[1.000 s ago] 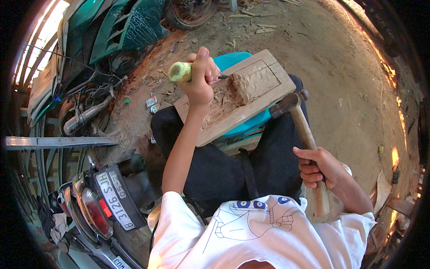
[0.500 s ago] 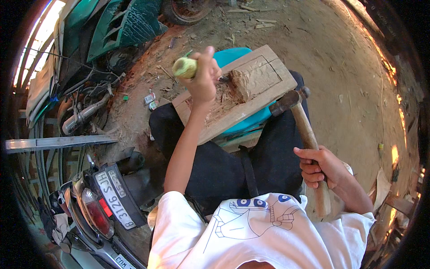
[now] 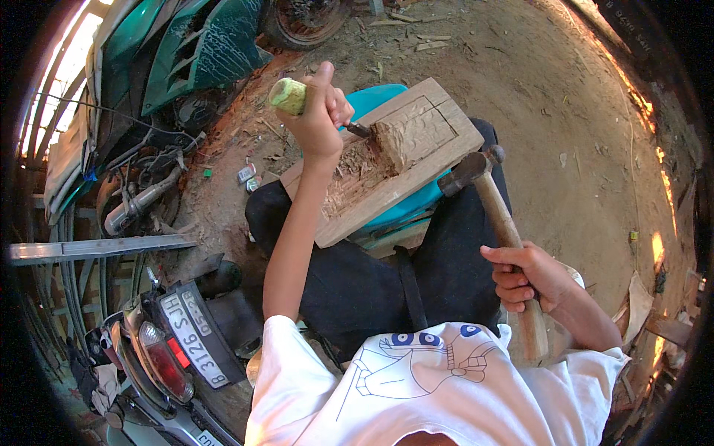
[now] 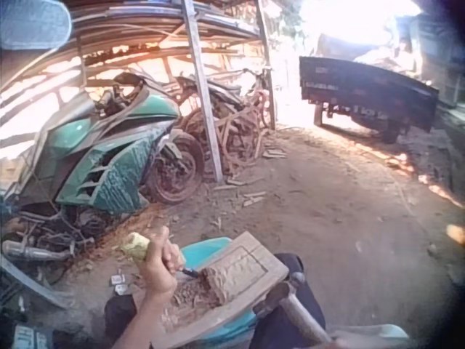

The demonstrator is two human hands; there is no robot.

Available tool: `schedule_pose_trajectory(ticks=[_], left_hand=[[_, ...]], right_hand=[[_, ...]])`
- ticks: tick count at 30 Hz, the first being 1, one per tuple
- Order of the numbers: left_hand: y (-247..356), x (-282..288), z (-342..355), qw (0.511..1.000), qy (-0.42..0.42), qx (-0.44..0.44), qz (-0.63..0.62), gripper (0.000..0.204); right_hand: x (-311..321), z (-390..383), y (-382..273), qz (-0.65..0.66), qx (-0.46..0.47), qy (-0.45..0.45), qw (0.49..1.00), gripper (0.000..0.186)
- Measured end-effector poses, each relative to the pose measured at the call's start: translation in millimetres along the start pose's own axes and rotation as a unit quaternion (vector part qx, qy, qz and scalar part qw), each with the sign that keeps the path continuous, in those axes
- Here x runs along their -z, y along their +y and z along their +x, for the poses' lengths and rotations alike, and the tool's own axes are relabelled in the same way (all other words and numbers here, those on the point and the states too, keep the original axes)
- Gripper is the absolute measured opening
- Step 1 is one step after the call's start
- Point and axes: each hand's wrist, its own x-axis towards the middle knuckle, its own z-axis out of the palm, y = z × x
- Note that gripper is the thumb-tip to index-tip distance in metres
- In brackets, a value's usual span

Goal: The person carves a rectangular wooden board using a chisel and a hammer. They hold the chisel in their left hand and strike it with the hammer in their right hand to remove wood shavings from the surface.

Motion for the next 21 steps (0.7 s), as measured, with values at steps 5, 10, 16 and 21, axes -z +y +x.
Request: schedule_pose_trajectory(ticks=[5,10,16,21], left_hand=[[-4.4,5.6,-9.9,1.0,-0.001,-0.022,-0.003,0.043],[-9.6,-4.8,-35.6,0.994,0.042,-0.083,0.053,0.041],[-1.7,8.4,-32.6,0.994,0.02,-0.11,0.014,0.043],[1.0,3.0,-27.4,0.988,0.008,-0.141,-0.067,0.042]], right_hand=[[-1.1,2.3,1.1,-0.001,-0.011,0.002,1.0,0.043],[-2.7,0.9,0.9,-0.013,-0.012,0.012,1.0,0.043],[-3.0,-0.8,2.6,-0.012,0.028,0.012,0.999,0.042],[-7.9,-2.8,2.3,-0.035,0.055,0.034,0.997,0.042]])
